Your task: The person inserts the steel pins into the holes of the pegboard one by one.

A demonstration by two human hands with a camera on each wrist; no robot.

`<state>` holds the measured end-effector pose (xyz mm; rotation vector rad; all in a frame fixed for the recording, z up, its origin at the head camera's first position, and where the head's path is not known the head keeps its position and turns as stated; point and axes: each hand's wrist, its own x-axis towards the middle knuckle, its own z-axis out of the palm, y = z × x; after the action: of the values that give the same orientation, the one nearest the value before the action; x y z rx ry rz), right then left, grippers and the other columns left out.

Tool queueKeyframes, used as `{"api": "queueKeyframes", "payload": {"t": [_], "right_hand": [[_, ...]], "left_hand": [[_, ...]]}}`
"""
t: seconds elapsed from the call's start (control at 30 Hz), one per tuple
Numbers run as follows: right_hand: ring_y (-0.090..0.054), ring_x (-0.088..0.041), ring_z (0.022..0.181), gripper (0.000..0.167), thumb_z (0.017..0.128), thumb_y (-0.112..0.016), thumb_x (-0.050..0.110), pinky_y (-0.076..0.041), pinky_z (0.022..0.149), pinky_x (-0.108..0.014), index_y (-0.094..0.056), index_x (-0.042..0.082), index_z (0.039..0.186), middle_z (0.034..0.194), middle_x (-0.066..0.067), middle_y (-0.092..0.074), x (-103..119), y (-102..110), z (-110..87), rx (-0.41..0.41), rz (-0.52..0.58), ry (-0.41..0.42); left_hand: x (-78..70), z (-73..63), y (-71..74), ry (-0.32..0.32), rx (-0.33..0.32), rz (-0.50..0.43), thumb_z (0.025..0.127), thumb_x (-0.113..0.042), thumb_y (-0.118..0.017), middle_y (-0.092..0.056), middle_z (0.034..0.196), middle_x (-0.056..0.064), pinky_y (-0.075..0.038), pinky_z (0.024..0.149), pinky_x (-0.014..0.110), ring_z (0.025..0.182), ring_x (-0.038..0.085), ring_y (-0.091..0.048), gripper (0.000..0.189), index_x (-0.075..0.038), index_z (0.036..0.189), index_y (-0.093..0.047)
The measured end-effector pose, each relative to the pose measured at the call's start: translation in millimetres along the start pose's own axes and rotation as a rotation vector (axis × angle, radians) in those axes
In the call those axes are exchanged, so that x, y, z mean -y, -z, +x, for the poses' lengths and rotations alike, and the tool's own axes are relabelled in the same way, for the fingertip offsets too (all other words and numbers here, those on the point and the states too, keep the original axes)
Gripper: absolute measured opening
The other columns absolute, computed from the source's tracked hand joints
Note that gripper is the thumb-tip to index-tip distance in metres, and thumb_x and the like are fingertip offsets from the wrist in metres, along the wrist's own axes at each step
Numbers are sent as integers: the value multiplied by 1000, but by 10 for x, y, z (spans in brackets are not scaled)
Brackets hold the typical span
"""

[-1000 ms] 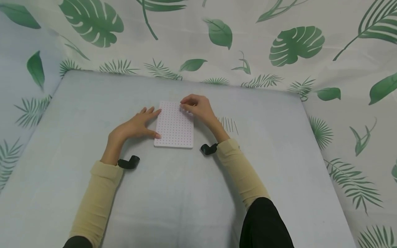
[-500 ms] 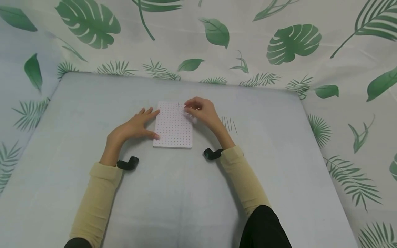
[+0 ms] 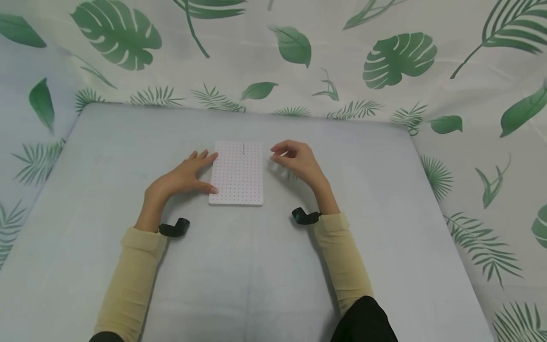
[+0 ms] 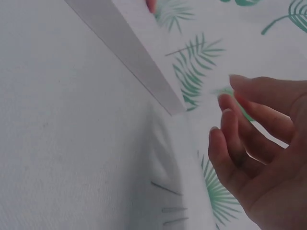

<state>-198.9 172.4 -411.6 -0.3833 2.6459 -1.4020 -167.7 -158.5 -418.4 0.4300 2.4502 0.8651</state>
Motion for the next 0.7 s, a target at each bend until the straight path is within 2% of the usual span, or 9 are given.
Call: {"api": "queueKeyframes", "payload": {"t": [0.27,0.53,0.6,0.7], "right_hand": [[-70,-23,88,27,94,-76,19,-53,76,-29,-75,6,117,111,-11,-75,-63,58,-19,-10,-28,7],[-69,-24,91,28,95,-74,20,-53,77,-29,-74,5,118,113,-11,-74,-120,113,-31,-11,-33,-21],[-70,-25,91,29,96,-73,22,-55,77,-29,-74,5,119,113,-11,-74,-139,127,-51,-15,-13,-36],[-71,-29,89,30,96,-73,23,-58,78,-33,-74,5,120,109,-9,-73,-156,147,-78,-57,89,-79]], "left_hand": [[1,2,-10,-8,-2,7,88,-37,-81,-3,172,21,-3,125,69,158,47,7,103,-11,166,-18],[24,17,1,-1,0,0,87,-37,-81,-3,172,20,-2,124,69,158,45,8,104,-12,166,-17],[20,15,3,-7,0,-6,87,-37,-81,-3,172,21,-1,124,69,158,46,8,104,-12,166,-18],[27,11,14,-19,3,-16,88,-37,-81,-3,172,21,-2,125,69,158,45,8,103,-12,166,-18]]}}
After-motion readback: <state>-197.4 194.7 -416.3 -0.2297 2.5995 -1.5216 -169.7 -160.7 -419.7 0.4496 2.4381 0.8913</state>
